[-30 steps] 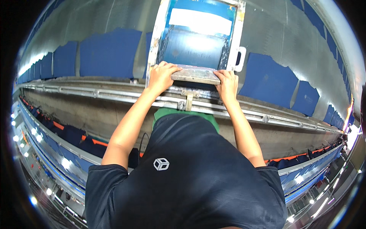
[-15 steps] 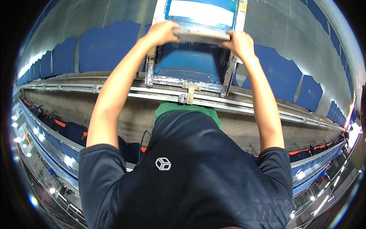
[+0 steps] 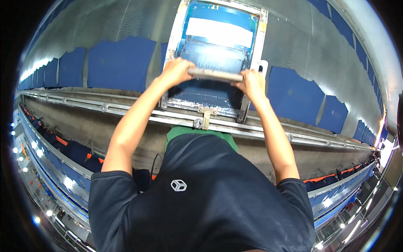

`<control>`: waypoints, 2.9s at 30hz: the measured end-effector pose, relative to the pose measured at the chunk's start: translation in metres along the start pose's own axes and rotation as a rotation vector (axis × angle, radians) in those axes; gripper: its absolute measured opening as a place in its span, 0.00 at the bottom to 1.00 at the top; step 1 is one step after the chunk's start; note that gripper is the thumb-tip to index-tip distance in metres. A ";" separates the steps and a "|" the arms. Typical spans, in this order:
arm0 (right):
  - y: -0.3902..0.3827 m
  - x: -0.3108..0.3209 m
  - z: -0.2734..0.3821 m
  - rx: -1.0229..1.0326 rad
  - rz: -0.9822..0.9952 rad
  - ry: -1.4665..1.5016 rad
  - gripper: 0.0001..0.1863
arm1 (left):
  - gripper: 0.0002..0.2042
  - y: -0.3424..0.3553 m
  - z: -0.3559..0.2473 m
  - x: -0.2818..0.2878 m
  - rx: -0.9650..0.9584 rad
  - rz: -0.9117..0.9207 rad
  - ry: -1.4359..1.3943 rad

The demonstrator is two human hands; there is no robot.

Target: The person performs screen printing on a series of blue t-shirts using a squeegee and a screen frame. They repeatedly pull ink across the screen to print a logo, then lift the screen to move to the next shirt on the conveyor line.

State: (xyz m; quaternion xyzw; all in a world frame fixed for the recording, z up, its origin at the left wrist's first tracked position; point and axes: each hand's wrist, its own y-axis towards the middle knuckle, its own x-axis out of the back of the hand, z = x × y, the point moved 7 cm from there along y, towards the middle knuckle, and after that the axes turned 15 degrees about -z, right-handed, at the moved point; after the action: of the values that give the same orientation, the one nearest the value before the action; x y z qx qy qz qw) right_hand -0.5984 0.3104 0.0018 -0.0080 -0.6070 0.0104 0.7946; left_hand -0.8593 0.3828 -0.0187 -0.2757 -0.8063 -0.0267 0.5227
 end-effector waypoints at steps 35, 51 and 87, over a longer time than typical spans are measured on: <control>-0.094 -0.020 0.025 -0.103 -0.127 0.222 0.17 | 0.17 -0.090 -0.004 -0.028 -0.073 -0.107 -0.006; -0.015 -0.078 0.015 0.071 0.298 0.278 0.41 | 0.38 -0.006 -0.017 -0.051 -0.094 -0.026 0.079; 0.061 -0.028 -0.053 -0.611 -0.753 0.927 0.12 | 0.32 -0.163 0.029 0.015 -0.211 -0.360 -0.125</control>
State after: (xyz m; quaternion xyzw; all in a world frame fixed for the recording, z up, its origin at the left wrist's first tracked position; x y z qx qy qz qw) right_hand -0.5551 0.3704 -0.0404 -0.0241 -0.1397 -0.4444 0.8846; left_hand -0.9647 0.2606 0.0216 -0.1816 -0.8661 -0.1867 0.4266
